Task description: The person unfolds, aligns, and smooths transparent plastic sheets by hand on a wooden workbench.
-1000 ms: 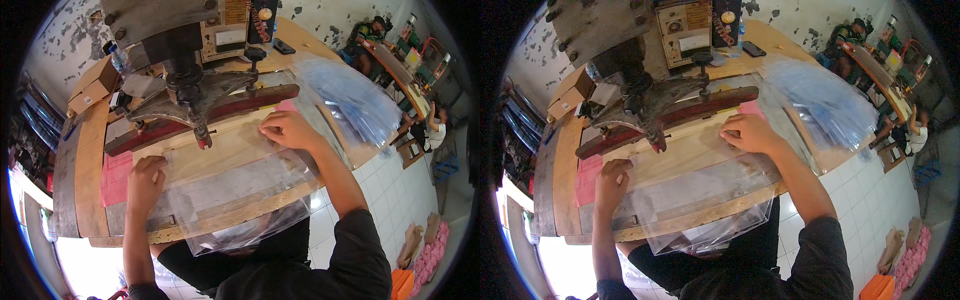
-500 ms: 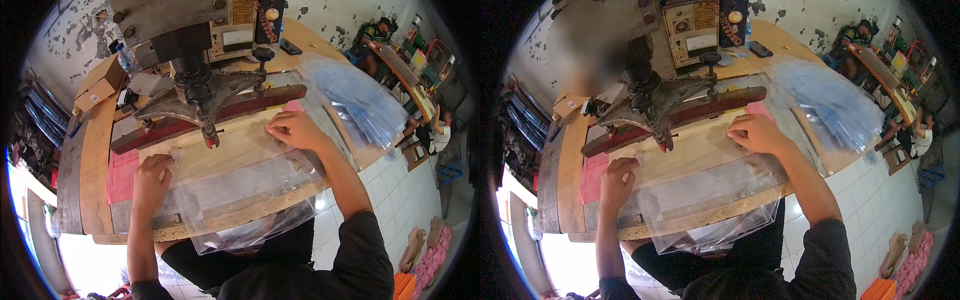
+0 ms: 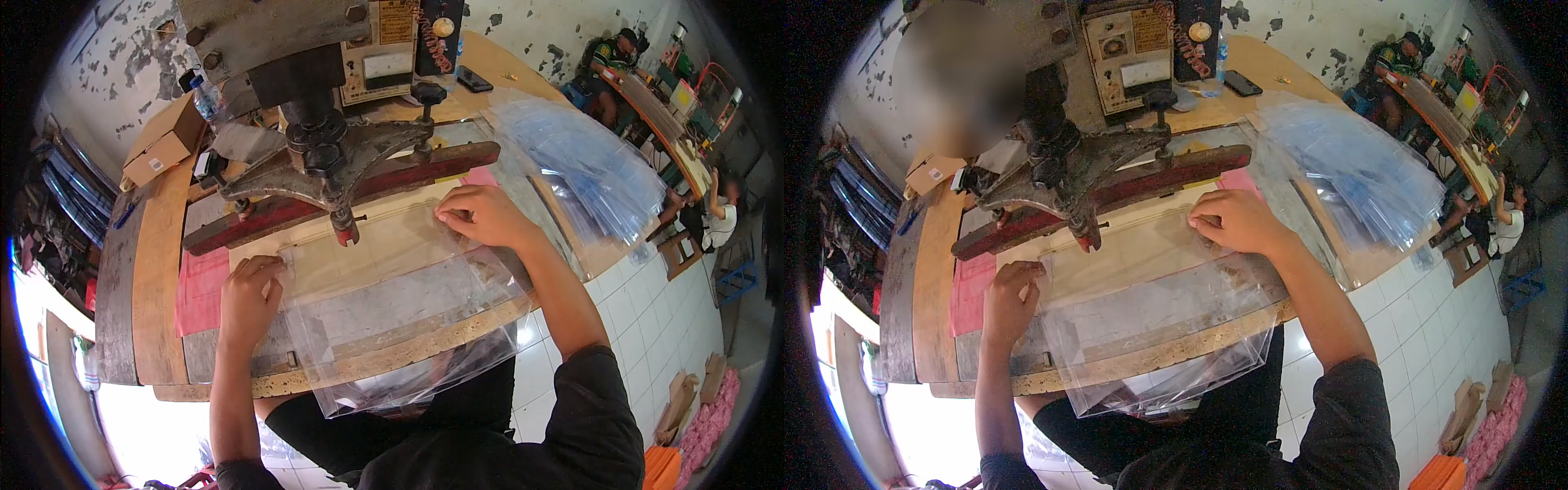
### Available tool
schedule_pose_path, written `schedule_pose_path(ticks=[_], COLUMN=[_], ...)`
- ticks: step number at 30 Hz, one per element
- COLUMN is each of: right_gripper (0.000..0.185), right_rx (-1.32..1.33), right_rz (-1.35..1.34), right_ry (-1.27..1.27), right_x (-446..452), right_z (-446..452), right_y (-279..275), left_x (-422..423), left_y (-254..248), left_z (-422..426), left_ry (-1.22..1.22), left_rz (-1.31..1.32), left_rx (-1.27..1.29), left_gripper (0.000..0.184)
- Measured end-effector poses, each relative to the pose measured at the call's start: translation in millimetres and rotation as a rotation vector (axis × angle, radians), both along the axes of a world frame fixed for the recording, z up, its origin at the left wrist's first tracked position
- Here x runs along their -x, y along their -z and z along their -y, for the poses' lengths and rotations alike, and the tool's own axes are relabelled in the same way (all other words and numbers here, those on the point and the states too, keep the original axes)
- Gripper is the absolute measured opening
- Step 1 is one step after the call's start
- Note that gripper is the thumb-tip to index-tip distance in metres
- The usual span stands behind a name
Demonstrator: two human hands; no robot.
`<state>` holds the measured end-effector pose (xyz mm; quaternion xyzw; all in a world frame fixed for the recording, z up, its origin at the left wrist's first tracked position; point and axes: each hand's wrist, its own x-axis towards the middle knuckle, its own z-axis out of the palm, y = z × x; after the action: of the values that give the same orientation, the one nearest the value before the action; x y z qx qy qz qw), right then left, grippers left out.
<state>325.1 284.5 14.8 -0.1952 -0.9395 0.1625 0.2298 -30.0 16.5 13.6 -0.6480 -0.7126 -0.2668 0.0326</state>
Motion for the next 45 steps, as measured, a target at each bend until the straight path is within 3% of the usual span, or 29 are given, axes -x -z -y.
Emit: schedule_pose_path(ticks=[9,45], right_gripper=[0.016,0.023], right_rx=[-0.019,0.016], right_rz=[0.012,0.033], right_ry=[-0.009,-0.003], right_x=[-0.8,0.6], right_z=[-3.7,-1.3], right_y=[2.3,-2.3], left_x=[0.2,0.7], left_y=[-0.8,-1.5], left_z=[-1.5,0.2], left_ry=[0.007,-0.009], left_rz=[0.003,0.032], left_rx=[-0.006,0.023], left_gripper=[0.021,0.025])
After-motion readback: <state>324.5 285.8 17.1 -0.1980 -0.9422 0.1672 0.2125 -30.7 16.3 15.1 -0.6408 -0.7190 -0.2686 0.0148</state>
